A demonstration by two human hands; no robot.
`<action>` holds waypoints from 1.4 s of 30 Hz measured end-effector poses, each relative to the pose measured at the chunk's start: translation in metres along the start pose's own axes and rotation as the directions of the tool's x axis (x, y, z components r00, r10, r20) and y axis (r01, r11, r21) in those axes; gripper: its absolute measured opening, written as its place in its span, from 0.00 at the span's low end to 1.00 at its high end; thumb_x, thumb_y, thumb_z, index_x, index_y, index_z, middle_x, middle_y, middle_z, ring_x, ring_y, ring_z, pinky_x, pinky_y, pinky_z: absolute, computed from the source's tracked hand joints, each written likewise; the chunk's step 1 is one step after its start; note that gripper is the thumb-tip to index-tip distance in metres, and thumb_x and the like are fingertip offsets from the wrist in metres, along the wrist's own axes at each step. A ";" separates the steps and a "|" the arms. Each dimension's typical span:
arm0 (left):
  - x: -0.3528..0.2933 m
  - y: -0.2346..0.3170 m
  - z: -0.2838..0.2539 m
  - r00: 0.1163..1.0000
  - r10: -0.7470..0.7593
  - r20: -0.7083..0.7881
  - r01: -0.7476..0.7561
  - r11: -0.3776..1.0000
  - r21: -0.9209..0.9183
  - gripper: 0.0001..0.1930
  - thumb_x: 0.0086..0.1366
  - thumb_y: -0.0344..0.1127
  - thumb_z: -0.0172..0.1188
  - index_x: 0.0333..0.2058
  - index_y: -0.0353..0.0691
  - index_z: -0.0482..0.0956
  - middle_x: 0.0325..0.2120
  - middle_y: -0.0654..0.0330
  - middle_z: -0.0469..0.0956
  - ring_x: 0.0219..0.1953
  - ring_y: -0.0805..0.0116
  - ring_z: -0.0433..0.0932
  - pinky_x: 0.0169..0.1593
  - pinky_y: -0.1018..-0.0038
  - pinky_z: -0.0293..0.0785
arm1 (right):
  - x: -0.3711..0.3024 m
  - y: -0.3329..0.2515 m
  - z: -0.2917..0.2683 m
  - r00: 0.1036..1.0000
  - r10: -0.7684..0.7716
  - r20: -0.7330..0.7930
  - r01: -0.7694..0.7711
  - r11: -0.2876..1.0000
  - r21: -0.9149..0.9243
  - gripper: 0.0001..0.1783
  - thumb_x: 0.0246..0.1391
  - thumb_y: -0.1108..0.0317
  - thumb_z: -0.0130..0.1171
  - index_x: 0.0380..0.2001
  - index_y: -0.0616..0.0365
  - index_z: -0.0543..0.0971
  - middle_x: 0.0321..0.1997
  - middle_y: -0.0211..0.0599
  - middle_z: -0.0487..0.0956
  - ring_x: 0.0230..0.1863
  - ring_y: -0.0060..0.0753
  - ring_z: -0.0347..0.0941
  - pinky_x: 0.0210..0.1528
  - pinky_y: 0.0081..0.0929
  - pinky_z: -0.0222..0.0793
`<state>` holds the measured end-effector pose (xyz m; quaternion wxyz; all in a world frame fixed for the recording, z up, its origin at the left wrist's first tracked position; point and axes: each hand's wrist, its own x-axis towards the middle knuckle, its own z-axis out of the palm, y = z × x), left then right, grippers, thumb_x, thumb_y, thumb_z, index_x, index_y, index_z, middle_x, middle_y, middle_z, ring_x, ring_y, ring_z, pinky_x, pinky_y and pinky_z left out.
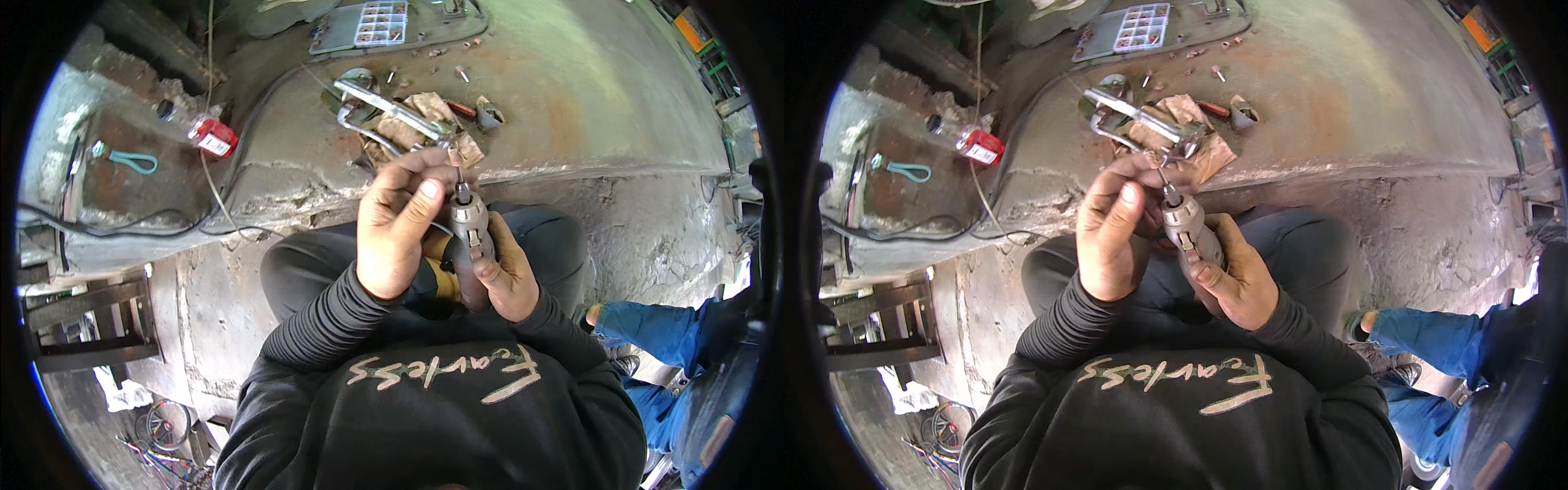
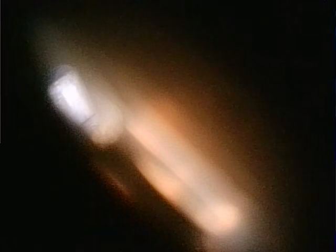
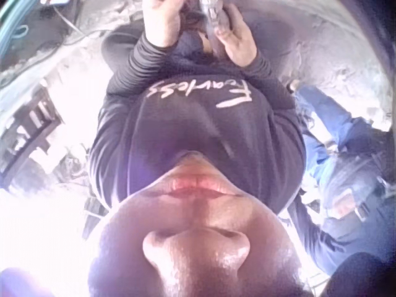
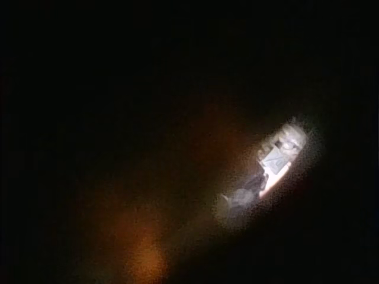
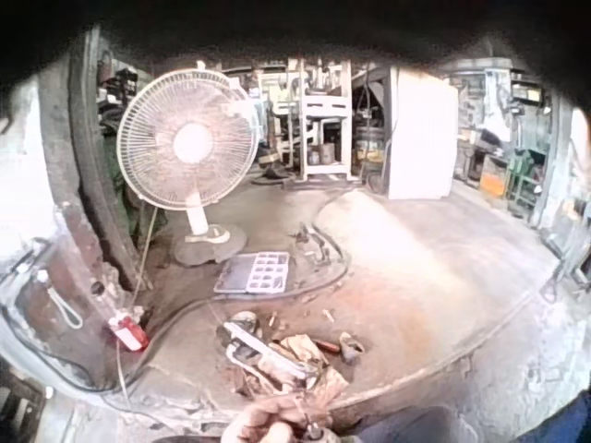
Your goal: The person sits on the floor and uses a rotary tool to grind or polish a metal bracket. They then switch to a screwdriver to adjust a small component on the bracket.
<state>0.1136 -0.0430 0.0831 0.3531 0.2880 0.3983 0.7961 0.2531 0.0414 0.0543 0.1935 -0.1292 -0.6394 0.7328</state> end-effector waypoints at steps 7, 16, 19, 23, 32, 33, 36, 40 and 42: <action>-0.051 0.005 -0.002 0.959 0.252 -0.130 -0.211 0.940 0.267 0.17 0.61 0.22 0.59 0.48 0.32 0.67 0.39 0.55 0.75 0.43 0.72 0.74 0.48 0.75 0.71 | -0.027 0.007 0.012 0.994 -0.025 0.109 0.059 0.947 -0.316 0.40 0.48 0.44 0.63 0.51 0.67 0.64 0.41 0.43 0.73 0.42 0.33 0.70 0.47 0.30 0.66; -0.078 0.008 -0.017 0.908 0.411 -0.078 -0.281 0.737 0.614 0.15 0.55 0.23 0.66 0.41 0.33 0.73 0.29 0.59 0.80 0.29 0.76 0.78 0.37 0.80 0.74 | -0.040 0.021 0.024 0.975 -0.134 0.178 0.210 0.819 -0.534 0.42 0.39 0.43 0.69 0.47 0.66 0.68 0.41 0.46 0.74 0.41 0.45 0.72 0.44 0.33 0.68; -0.084 0.007 -0.020 0.891 0.455 0.004 -0.350 0.679 0.646 0.14 0.57 0.25 0.65 0.41 0.33 0.73 0.31 0.56 0.81 0.30 0.74 0.79 0.37 0.80 0.74 | -0.043 0.022 0.025 0.978 -0.103 0.184 0.192 0.797 -0.573 0.42 0.38 0.43 0.69 0.46 0.65 0.68 0.42 0.50 0.75 0.43 0.52 0.74 0.44 0.36 0.70; -0.094 0.003 -0.017 0.885 0.463 -0.045 -0.408 0.820 0.402 0.08 0.61 0.23 0.59 0.39 0.31 0.72 0.36 0.47 0.80 0.36 0.66 0.81 0.40 0.74 0.78 | -0.046 0.025 0.025 0.975 -0.098 0.197 0.194 0.806 -0.559 0.41 0.37 0.42 0.70 0.45 0.64 0.69 0.39 0.49 0.76 0.40 0.51 0.76 0.41 0.36 0.72; -0.091 0.023 -0.039 0.857 0.442 0.263 -0.512 0.680 0.525 0.10 0.57 0.19 0.59 0.38 0.29 0.73 0.35 0.42 0.80 0.38 0.56 0.82 0.40 0.71 0.78 | -0.046 0.028 0.023 0.961 -0.129 0.246 0.236 0.847 -0.476 0.39 0.37 0.44 0.71 0.44 0.63 0.70 0.37 0.46 0.76 0.38 0.50 0.76 0.39 0.36 0.72; -0.092 0.025 -0.040 0.867 0.420 0.267 -0.496 0.672 0.551 0.09 0.57 0.19 0.59 0.38 0.29 0.73 0.35 0.42 0.80 0.38 0.56 0.82 0.40 0.71 0.78 | -0.045 0.028 0.023 0.960 -0.136 0.244 0.241 0.842 -0.482 0.39 0.37 0.44 0.71 0.43 0.63 0.71 0.37 0.46 0.76 0.38 0.50 0.76 0.39 0.36 0.72; -0.087 0.031 -0.044 0.830 0.426 0.360 -0.556 0.576 0.599 0.09 0.57 0.20 0.59 0.38 0.30 0.74 0.33 0.44 0.80 0.37 0.57 0.82 0.39 0.71 0.78 | -0.045 0.027 0.023 0.958 -0.152 0.245 0.259 0.829 -0.496 0.38 0.36 0.45 0.71 0.43 0.63 0.71 0.37 0.45 0.76 0.38 0.49 0.76 0.39 0.35 0.72; -0.083 0.034 -0.046 0.821 0.421 0.385 -0.568 0.536 0.624 0.06 0.59 0.22 0.59 0.35 0.34 0.73 0.33 0.46 0.80 0.33 0.60 0.81 0.38 0.73 0.78 | -0.046 0.025 0.025 0.953 -0.165 0.254 0.279 0.805 -0.523 0.38 0.36 0.45 0.71 0.42 0.63 0.71 0.38 0.46 0.76 0.38 0.49 0.76 0.39 0.35 0.72; -0.085 0.033 -0.043 0.840 0.425 0.337 -0.535 0.546 0.645 0.05 0.59 0.23 0.58 0.34 0.35 0.72 0.34 0.48 0.78 0.34 0.61 0.80 0.39 0.73 0.77 | -0.046 0.025 0.026 0.950 -0.171 0.261 0.292 0.781 -0.553 0.38 0.36 0.45 0.71 0.42 0.64 0.72 0.37 0.46 0.76 0.37 0.50 0.76 0.38 0.36 0.72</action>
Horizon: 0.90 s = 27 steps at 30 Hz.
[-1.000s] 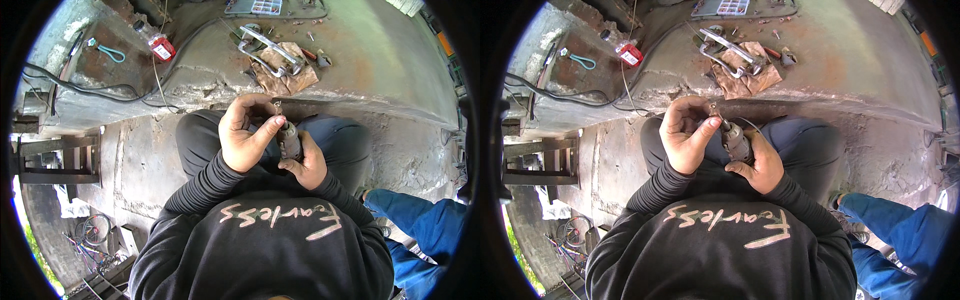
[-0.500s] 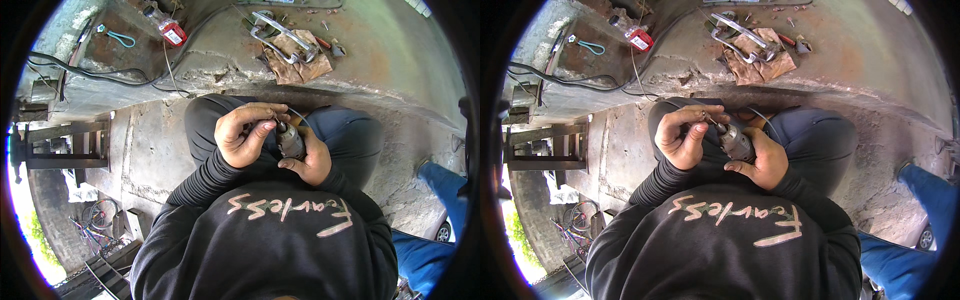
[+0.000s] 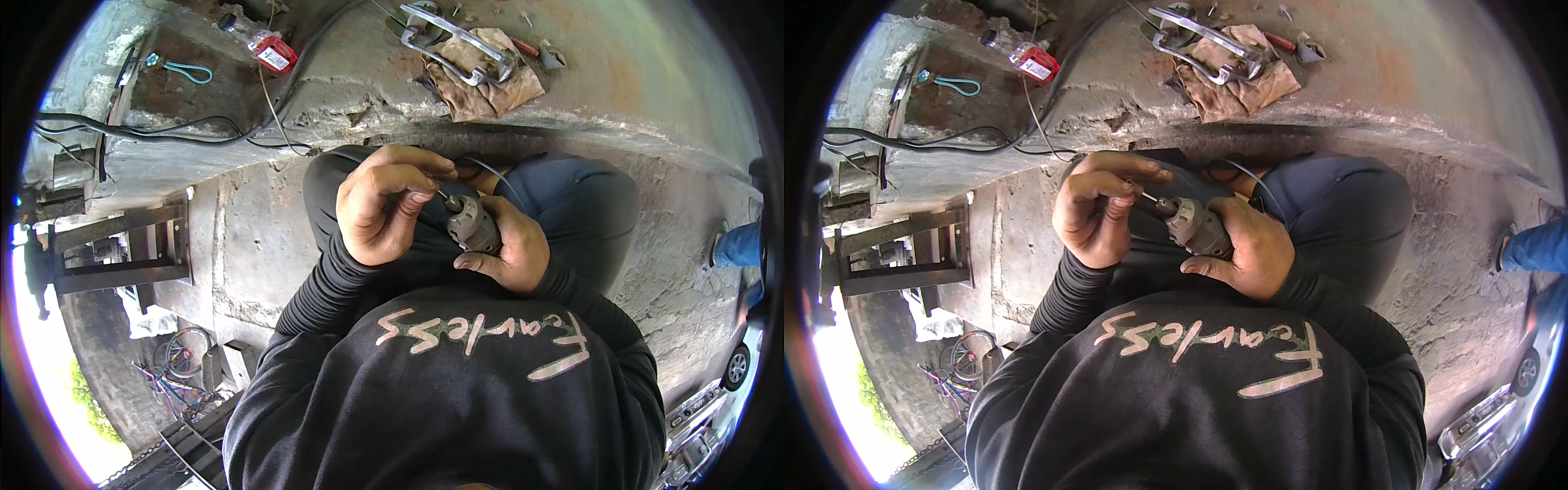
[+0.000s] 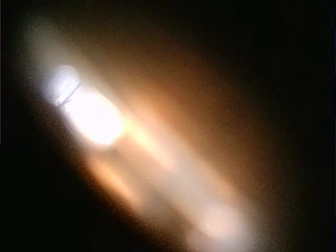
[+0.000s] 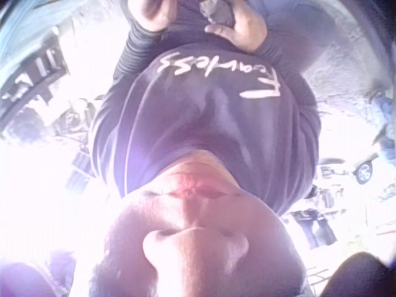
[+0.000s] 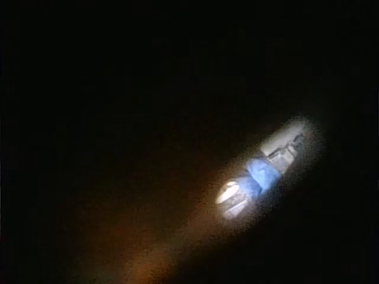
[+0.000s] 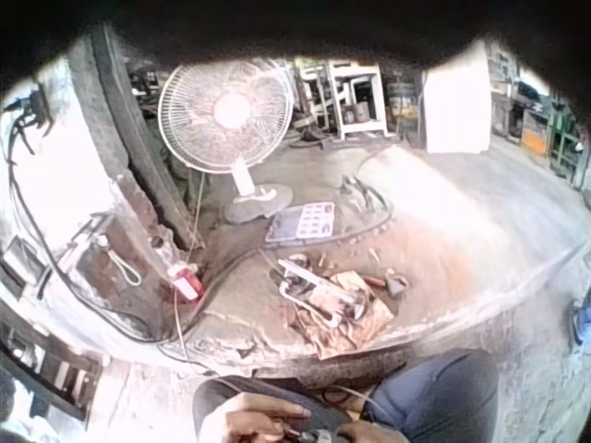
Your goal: The person sits on the floor and uses a rotary tool to grind or polish a metal bracket. They then switch to a screwdriver to adjust a small component on the bracket.
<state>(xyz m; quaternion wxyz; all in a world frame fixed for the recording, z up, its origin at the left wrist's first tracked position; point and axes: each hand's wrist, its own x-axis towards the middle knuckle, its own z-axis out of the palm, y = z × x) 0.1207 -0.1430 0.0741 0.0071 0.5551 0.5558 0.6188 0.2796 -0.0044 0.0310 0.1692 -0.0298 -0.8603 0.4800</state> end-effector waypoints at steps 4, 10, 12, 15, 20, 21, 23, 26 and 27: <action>-0.004 0.009 0.008 0.985 -0.113 -0.126 0.094 0.984 -0.150 0.05 0.61 0.23 0.57 0.33 0.35 0.70 0.34 0.52 0.72 0.38 0.61 0.77 0.43 0.70 0.75 | 0.001 -0.001 0.000 1.000 -0.021 0.016 0.022 0.996 -0.085 0.38 0.37 0.42 0.69 0.42 0.64 0.72 0.35 0.46 0.75 0.35 0.50 0.76 0.36 0.37 0.72; -0.003 0.016 0.006 0.964 -0.145 -0.223 0.116 0.984 -0.135 0.04 0.60 0.21 0.56 0.31 0.33 0.70 0.34 0.53 0.70 0.41 0.61 0.75 0.43 0.71 0.74 | 0.002 -0.008 -0.005 0.999 -0.045 0.022 0.049 0.979 -0.196 0.38 0.39 0.40 0.67 0.42 0.62 0.72 0.34 0.47 0.75 0.32 0.51 0.75 0.34 0.38 0.72; -0.003 0.017 0.003 0.966 -0.145 -0.215 0.141 0.989 -0.034 0.05 0.59 0.20 0.57 0.31 0.34 0.70 0.33 0.54 0.70 0.40 0.61 0.75 0.44 0.71 0.74 | 0.003 -0.011 -0.007 0.999 -0.033 0.030 0.038 0.980 -0.195 0.38 0.39 0.40 0.67 0.42 0.62 0.72 0.34 0.47 0.75 0.32 0.51 0.76 0.33 0.39 0.73; -0.004 0.017 -0.003 0.966 -0.148 -0.213 0.167 0.983 0.071 0.06 0.57 0.20 0.58 0.30 0.34 0.70 0.31 0.55 0.71 0.39 0.62 0.74 0.45 0.68 0.73 | 0.005 -0.013 -0.010 0.999 -0.020 0.051 0.029 0.983 -0.181 0.37 0.39 0.40 0.67 0.42 0.61 0.72 0.34 0.48 0.75 0.31 0.52 0.76 0.32 0.40 0.73; -0.009 0.010 -0.007 0.968 -0.141 -0.208 0.163 0.982 0.095 0.07 0.55 0.20 0.59 0.30 0.35 0.71 0.29 0.57 0.72 0.37 0.62 0.74 0.46 0.65 0.71 | 0.004 -0.014 -0.010 0.998 0.011 0.066 0.003 0.978 -0.208 0.37 0.39 0.40 0.67 0.41 0.61 0.72 0.33 0.50 0.76 0.32 0.53 0.77 0.33 0.40 0.74; -0.010 0.009 -0.008 0.969 -0.129 -0.209 0.152 0.984 0.094 0.07 0.54 0.20 0.59 0.30 0.35 0.71 0.29 0.57 0.72 0.37 0.61 0.74 0.46 0.65 0.71 | 0.004 -0.013 -0.010 0.997 0.029 0.070 -0.015 0.981 -0.192 0.37 0.39 0.40 0.67 0.41 0.62 0.72 0.33 0.50 0.76 0.32 0.54 0.77 0.33 0.40 0.73; -0.009 0.006 -0.010 0.976 -0.109 -0.189 0.131 0.986 0.105 0.08 0.53 0.20 0.60 0.30 0.36 0.71 0.29 0.57 0.72 0.37 0.60 0.74 0.45 0.65 0.71 | 0.005 -0.012 -0.011 0.994 0.034 0.100 -0.017 0.985 -0.173 0.37 0.39 0.41 0.67 0.41 0.62 0.72 0.34 0.52 0.76 0.33 0.54 0.76 0.34 0.40 0.73; -0.006 0.007 -0.018 0.993 -0.043 -0.114 0.067 0.972 0.224 0.07 0.54 0.22 0.61 0.31 0.36 0.72 0.30 0.56 0.72 0.38 0.57 0.75 0.44 0.65 0.71 | 0.011 -0.012 -0.012 0.990 0.016 0.138 -0.001 0.994 -0.106 0.36 0.39 0.44 0.69 0.40 0.65 0.72 0.33 0.53 0.76 0.35 0.56 0.76 0.36 0.40 0.72; -0.004 0.009 -0.022 0.997 -0.021 -0.073 0.042 0.954 0.296 0.06 0.56 0.24 0.60 0.31 0.36 0.71 0.30 0.56 0.73 0.40 0.55 0.75 0.44 0.65 0.72 | 0.015 -0.012 -0.012 0.987 0.012 0.159 -0.004 0.999 -0.049 0.36 0.39 0.45 0.69 0.41 0.65 0.72 0.33 0.53 0.77 0.35 0.55 0.76 0.37 0.39 0.72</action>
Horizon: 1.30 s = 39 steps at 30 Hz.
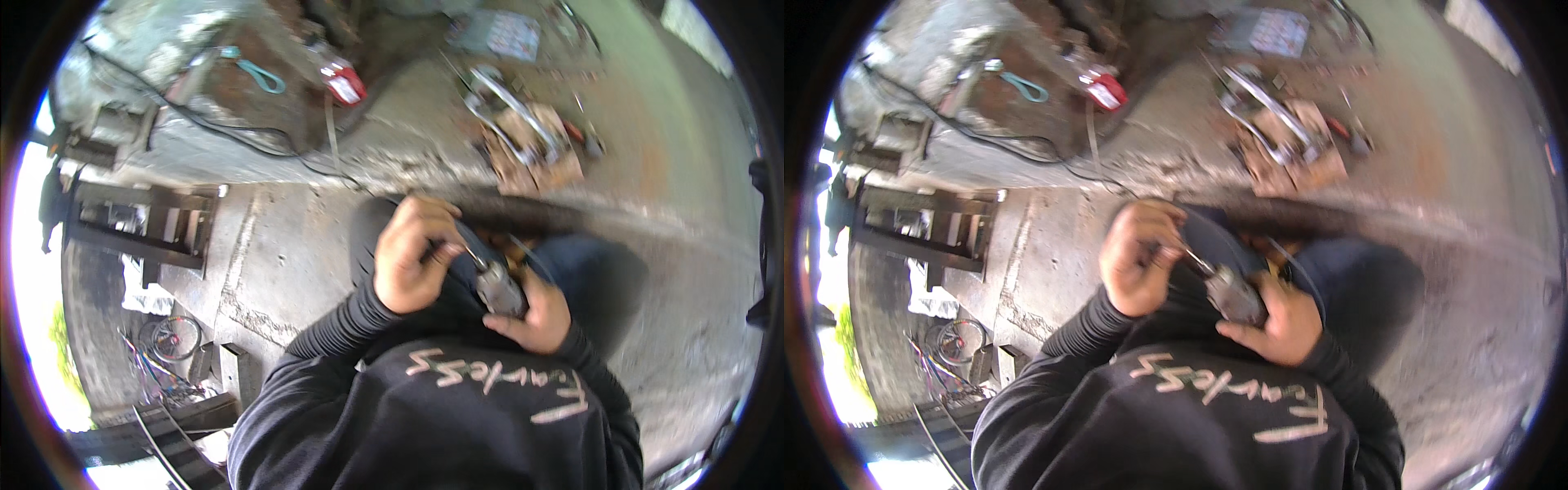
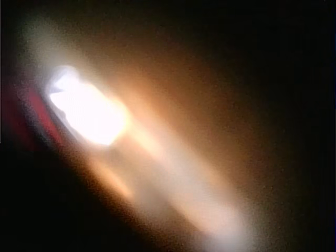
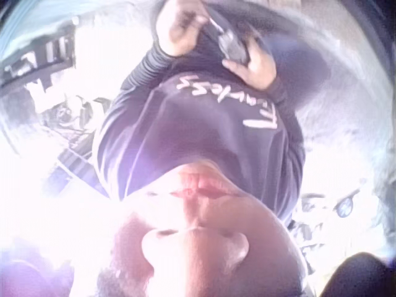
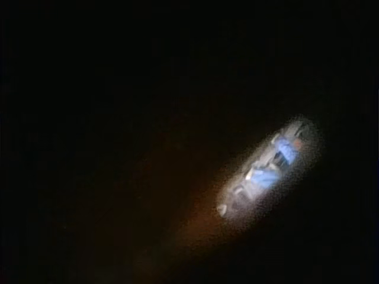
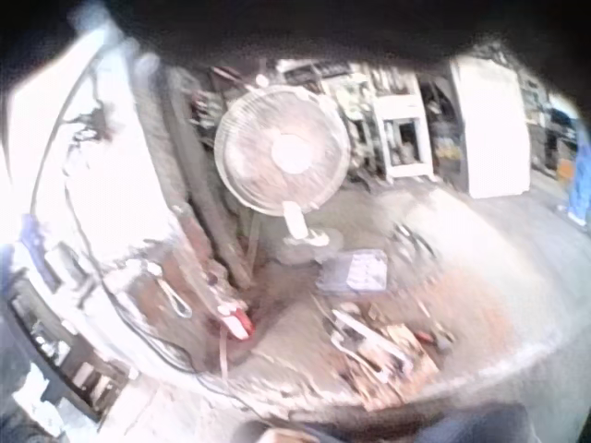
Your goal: The person sits on the floor and uses a rotary tool to grind or polish a metal bracket. They then switch to a screwdriver to adjust a small component on the bracket.
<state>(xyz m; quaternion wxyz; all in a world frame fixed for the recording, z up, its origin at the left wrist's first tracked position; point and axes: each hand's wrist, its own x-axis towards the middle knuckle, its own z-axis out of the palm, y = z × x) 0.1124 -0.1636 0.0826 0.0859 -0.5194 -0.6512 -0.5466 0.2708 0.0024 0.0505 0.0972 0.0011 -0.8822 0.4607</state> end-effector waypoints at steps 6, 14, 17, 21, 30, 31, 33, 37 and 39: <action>0.010 0.002 -0.013 0.976 -0.186 0.111 0.206 0.955 -0.213 0.15 0.62 0.40 0.60 0.40 0.33 0.74 0.36 0.52 0.75 0.40 0.55 0.76 0.45 0.67 0.71 | 0.012 -0.003 -0.003 0.994 0.066 0.082 -0.089 0.945 0.315 0.35 0.41 0.48 0.69 0.43 0.65 0.70 0.34 0.49 0.79 0.37 0.50 0.78 0.41 0.35 0.72; 0.026 -0.017 -0.032 0.919 0.166 0.357 -0.161 0.986 -0.044 0.22 0.60 0.52 0.57 0.32 0.35 0.71 0.28 0.52 0.70 0.32 0.48 0.72 0.35 0.60 0.69 | 0.013 0.006 -0.006 0.955 0.067 0.289 -0.212 0.836 0.506 0.34 0.41 0.48 0.69 0.41 0.64 0.71 0.31 0.39 0.77 0.33 0.32 0.74 0.40 0.29 0.69; 0.030 -0.016 -0.033 0.847 0.196 0.494 -0.194 0.979 -0.056 0.20 0.59 0.51 0.58 0.29 0.36 0.71 0.25 0.55 0.71 0.30 0.49 0.73 0.32 0.60 0.69 | 0.012 0.009 -0.007 0.943 0.038 0.330 -0.200 0.857 0.474 0.33 0.41 0.49 0.70 0.41 0.63 0.71 0.31 0.38 0.76 0.33 0.31 0.73 0.39 0.28 0.68; 0.034 -0.010 -0.033 0.824 0.218 0.523 -0.136 0.972 -0.192 0.19 0.60 0.49 0.58 0.26 0.37 0.70 0.22 0.53 0.70 0.27 0.48 0.72 0.30 0.59 0.68 | 0.011 0.009 -0.010 0.919 0.016 0.393 -0.187 0.897 0.401 0.31 0.40 0.50 0.71 0.40 0.61 0.73 0.31 0.39 0.77 0.32 0.35 0.74 0.39 0.29 0.69; 0.018 0.015 -0.042 0.770 0.128 0.625 -0.030 0.986 -0.164 0.18 0.63 0.37 0.58 0.18 0.36 0.66 0.14 0.53 0.65 0.19 0.51 0.69 0.24 0.62 0.63 | 0.008 -0.002 -0.037 0.834 0.055 0.549 -0.128 0.987 0.097 0.36 0.42 0.44 0.68 0.46 0.61 0.73 0.37 0.49 0.80 0.41 0.48 0.78 0.43 0.33 0.72; 0.015 0.020 -0.042 0.755 0.064 0.652 0.039 0.989 -0.143 0.18 0.64 0.40 0.56 0.19 0.37 0.66 0.15 0.52 0.66 0.21 0.49 0.70 0.25 0.61 0.64 | 0.005 -0.002 -0.038 0.822 0.070 0.565 -0.137 0.988 0.077 0.37 0.42 0.45 0.68 0.47 0.62 0.73 0.38 0.50 0.79 0.41 0.48 0.78 0.44 0.33 0.71; 0.011 0.030 -0.046 0.750 -0.001 0.661 0.102 0.988 -0.114 0.18 0.66 0.41 0.55 0.20 0.36 0.67 0.14 0.55 0.67 0.19 0.56 0.71 0.24 0.64 0.63 | -0.001 0.002 -0.040 0.797 0.068 0.600 -0.112 0.993 0.037 0.37 0.43 0.45 0.67 0.50 0.61 0.73 0.39 0.50 0.79 0.42 0.49 0.77 0.44 0.33 0.71; 0.007 0.039 -0.085 0.751 -0.455 0.479 0.612 0.752 -0.245 0.17 0.68 0.36 0.53 0.20 0.35 0.69 0.15 0.65 0.66 0.20 0.75 0.67 0.24 0.72 0.62 | -0.015 0.020 -0.043 0.707 0.170 0.687 -0.157 0.984 -0.082 0.34 0.45 0.48 0.66 0.49 0.59 0.73 0.36 0.50 0.79 0.38 0.49 0.78 0.41 0.34 0.71; 0.010 0.027 -0.120 0.759 -0.483 0.436 0.590 0.793 -0.151 0.15 0.68 0.35 0.53 0.22 0.34 0.71 0.16 0.67 0.67 0.21 0.78 0.67 0.25 0.75 0.64 | -0.021 0.027 -0.042 0.739 0.085 0.669 -0.083 0.996 -0.036 0.33 0.45 0.49 0.66 0.49 0.60 0.73 0.35 0.50 0.79 0.37 0.50 0.78 0.41 0.33 0.71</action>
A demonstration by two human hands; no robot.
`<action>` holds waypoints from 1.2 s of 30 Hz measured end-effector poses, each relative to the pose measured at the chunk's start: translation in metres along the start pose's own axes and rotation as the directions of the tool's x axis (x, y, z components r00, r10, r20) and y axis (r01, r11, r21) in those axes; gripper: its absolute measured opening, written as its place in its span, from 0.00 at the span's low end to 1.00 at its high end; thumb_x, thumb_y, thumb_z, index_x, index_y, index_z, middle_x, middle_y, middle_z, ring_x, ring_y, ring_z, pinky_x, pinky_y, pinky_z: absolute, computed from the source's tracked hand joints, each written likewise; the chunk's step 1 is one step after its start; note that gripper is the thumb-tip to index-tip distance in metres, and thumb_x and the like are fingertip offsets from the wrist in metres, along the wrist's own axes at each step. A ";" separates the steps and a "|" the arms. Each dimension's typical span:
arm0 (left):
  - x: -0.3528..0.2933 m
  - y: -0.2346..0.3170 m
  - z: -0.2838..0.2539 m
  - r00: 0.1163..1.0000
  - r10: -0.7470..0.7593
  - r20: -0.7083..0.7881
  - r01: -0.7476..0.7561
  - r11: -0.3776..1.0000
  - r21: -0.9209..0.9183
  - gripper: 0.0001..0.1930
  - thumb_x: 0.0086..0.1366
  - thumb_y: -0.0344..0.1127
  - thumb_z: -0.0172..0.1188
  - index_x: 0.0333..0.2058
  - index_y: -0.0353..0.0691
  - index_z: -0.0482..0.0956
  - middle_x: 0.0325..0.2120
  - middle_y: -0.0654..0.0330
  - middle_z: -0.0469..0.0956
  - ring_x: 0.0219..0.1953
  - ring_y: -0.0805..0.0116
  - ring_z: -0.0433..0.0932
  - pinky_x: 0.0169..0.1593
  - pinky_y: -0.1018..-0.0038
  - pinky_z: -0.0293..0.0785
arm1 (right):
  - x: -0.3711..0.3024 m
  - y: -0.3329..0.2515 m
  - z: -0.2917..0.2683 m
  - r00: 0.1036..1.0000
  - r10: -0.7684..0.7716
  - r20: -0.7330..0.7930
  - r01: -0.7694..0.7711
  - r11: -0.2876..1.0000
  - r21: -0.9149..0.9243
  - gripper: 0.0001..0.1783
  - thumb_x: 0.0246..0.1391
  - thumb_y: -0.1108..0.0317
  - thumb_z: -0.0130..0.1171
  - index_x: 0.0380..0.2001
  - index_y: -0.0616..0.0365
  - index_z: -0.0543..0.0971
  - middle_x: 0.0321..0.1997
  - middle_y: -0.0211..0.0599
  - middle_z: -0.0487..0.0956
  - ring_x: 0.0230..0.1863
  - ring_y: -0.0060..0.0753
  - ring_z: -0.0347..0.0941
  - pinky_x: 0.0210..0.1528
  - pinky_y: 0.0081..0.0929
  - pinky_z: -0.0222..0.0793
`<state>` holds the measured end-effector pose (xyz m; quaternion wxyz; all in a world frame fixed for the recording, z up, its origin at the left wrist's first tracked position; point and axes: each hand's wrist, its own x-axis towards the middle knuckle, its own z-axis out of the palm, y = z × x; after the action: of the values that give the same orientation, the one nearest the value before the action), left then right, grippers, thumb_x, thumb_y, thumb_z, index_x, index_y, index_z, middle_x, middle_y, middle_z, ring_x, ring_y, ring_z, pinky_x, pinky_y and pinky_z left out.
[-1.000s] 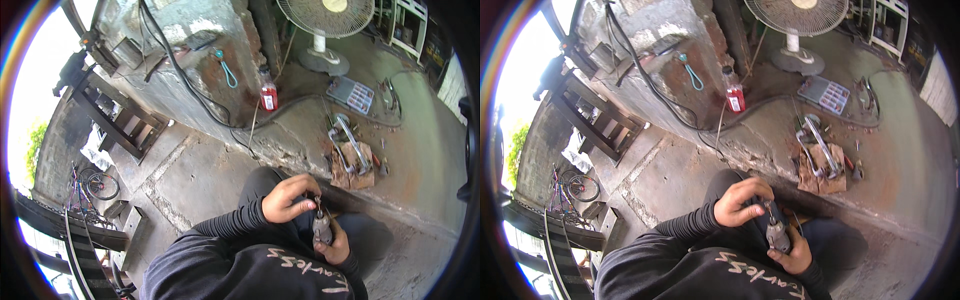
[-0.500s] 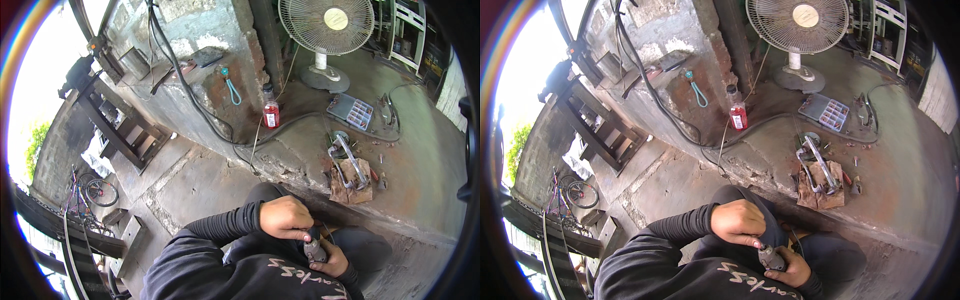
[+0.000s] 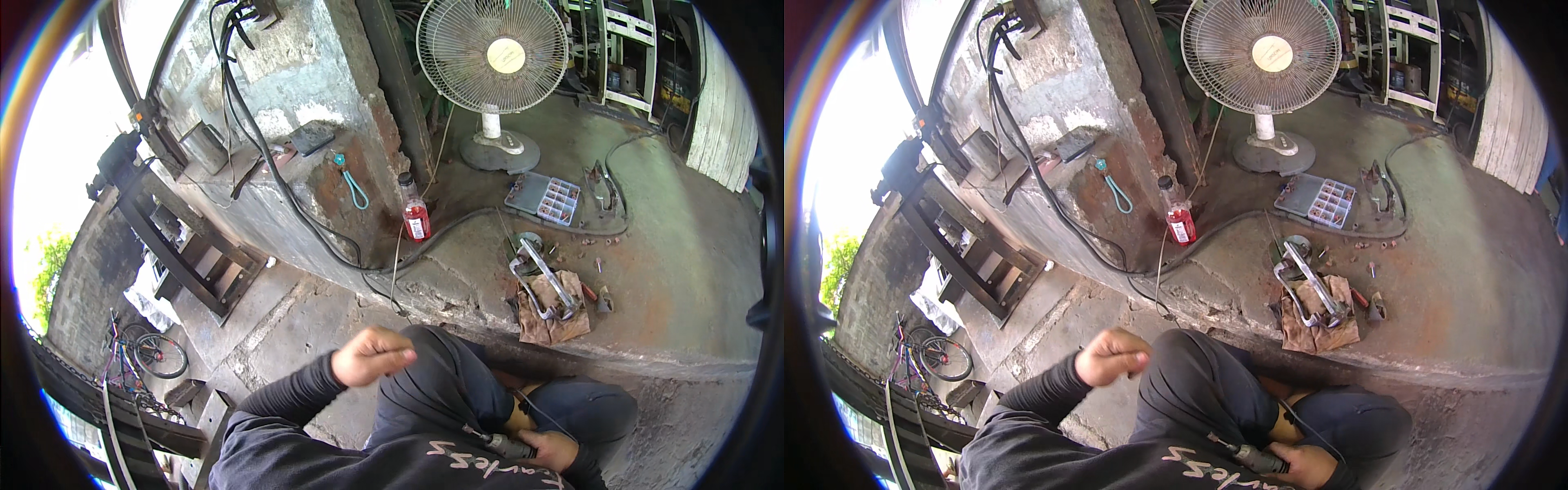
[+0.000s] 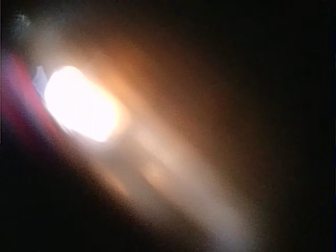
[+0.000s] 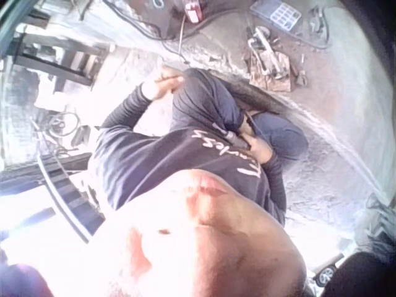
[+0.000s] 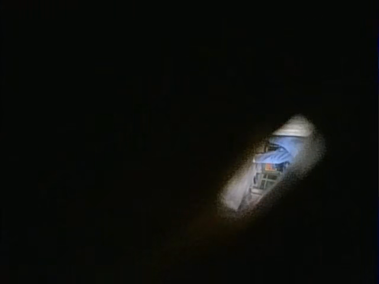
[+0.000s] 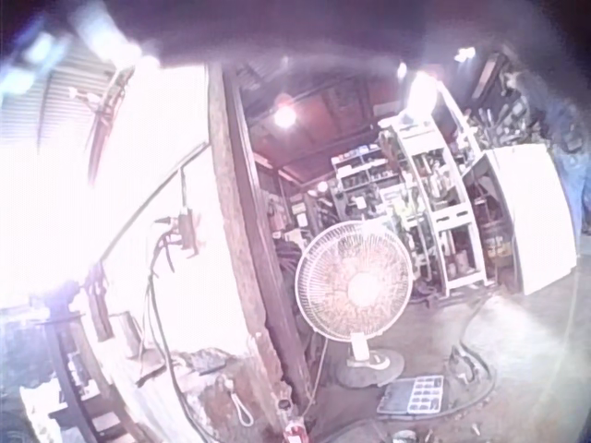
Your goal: The person sits on the floor and uses a rotary tool to grind or polish a metal bracket. They then switch to a screwdriver to adjust a small component on the bracket.
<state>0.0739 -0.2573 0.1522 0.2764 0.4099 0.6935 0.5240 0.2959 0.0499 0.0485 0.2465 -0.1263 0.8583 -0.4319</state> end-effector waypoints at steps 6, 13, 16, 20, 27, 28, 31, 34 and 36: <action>0.011 0.001 -0.164 0.412 0.677 -0.610 -0.013 0.674 0.739 0.10 0.62 0.35 0.58 0.34 0.33 0.74 0.26 0.58 0.75 0.30 0.69 0.73 0.37 0.73 0.70 | 0.000 -0.007 0.000 0.978 -0.054 -0.200 0.072 0.994 0.085 0.32 0.44 0.54 0.68 0.49 0.60 0.71 0.36 0.48 0.80 0.39 0.47 0.79 0.41 0.31 0.72; 0.052 0.082 -0.427 -0.086 0.868 -0.489 0.508 0.461 0.728 0.24 0.66 0.45 0.51 0.52 0.32 0.70 0.46 0.40 0.74 0.48 0.45 0.73 0.53 0.62 0.66 | 0.007 -0.028 -0.007 0.973 0.075 -0.218 -0.025 0.975 0.223 0.32 0.44 0.50 0.68 0.47 0.59 0.73 0.37 0.47 0.80 0.38 0.44 0.79 0.41 0.31 0.73; 0.054 0.105 -0.457 0.077 0.694 -0.716 0.437 0.622 0.650 0.24 0.66 0.50 0.48 0.46 0.32 0.74 0.37 0.39 0.77 0.43 0.45 0.76 0.48 0.60 0.69 | 0.011 -0.034 -0.009 0.959 0.097 -0.266 -0.036 0.974 0.224 0.31 0.45 0.52 0.68 0.47 0.60 0.72 0.36 0.46 0.80 0.38 0.42 0.79 0.42 0.30 0.72; 0.040 0.133 -0.442 0.101 0.781 -0.616 0.712 0.376 0.593 0.22 0.67 0.52 0.44 0.34 0.39 0.78 0.31 0.43 0.77 0.38 0.42 0.76 0.42 0.57 0.70 | 0.022 -0.039 -0.016 0.945 0.098 -0.313 -0.036 0.980 0.196 0.33 0.45 0.51 0.69 0.48 0.61 0.72 0.37 0.48 0.80 0.40 0.44 0.79 0.43 0.30 0.71; -0.157 0.215 -0.472 0.315 0.697 -0.644 0.725 0.261 0.637 0.14 0.64 0.42 0.50 0.36 0.37 0.78 0.26 0.53 0.79 0.30 0.58 0.76 0.34 0.64 0.72 | 0.044 -0.039 -0.026 0.979 0.049 -0.196 -0.006 0.977 0.214 0.36 0.44 0.48 0.68 0.49 0.63 0.71 0.38 0.49 0.79 0.42 0.43 0.78 0.46 0.31 0.70; -0.206 0.216 -0.484 0.182 0.639 -0.747 0.637 0.502 0.585 0.14 0.64 0.40 0.52 0.35 0.35 0.78 0.24 0.56 0.78 0.27 0.66 0.76 0.33 0.69 0.72 | 0.044 -0.039 -0.027 0.978 0.045 -0.206 0.002 0.975 0.221 0.36 0.44 0.48 0.67 0.49 0.64 0.71 0.38 0.49 0.79 0.42 0.43 0.78 0.46 0.31 0.70; -0.344 0.158 -0.509 0.244 0.669 -0.702 0.705 0.375 0.602 0.24 0.70 0.48 0.46 0.36 0.28 0.77 0.20 0.65 0.68 0.22 0.77 0.62 0.28 0.76 0.62 | 0.045 -0.042 -0.031 0.976 0.104 -0.191 -0.030 0.934 0.357 0.37 0.44 0.46 0.66 0.49 0.64 0.71 0.37 0.49 0.79 0.42 0.42 0.77 0.46 0.31 0.69; -0.402 0.023 -0.490 0.522 0.829 -0.199 0.658 -0.243 0.713 0.15 0.68 0.39 0.49 0.27 0.34 0.74 0.21 0.59 0.72 0.26 0.67 0.70 0.31 0.72 0.66 | 0.045 -0.046 -0.037 0.975 0.031 -0.220 0.029 0.964 0.264 0.37 0.44 0.46 0.66 0.48 0.65 0.71 0.36 0.48 0.79 0.41 0.43 0.77 0.45 0.31 0.69; -0.398 -0.069 -0.442 0.635 0.540 -0.552 0.703 -0.107 0.703 0.11 0.65 0.32 0.48 0.34 0.36 0.79 0.33 0.50 0.80 0.38 0.54 0.79 0.44 0.64 0.72 | 0.044 -0.050 -0.039 0.981 0.051 -0.186 0.010 0.949 0.314 0.36 0.44 0.46 0.66 0.47 0.64 0.71 0.36 0.48 0.79 0.41 0.42 0.77 0.45 0.31 0.69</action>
<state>-0.1015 -0.8281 0.2001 -0.4099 0.1433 0.8963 -0.0902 0.2377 0.0278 0.0941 0.1842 -0.0344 0.8000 -0.5700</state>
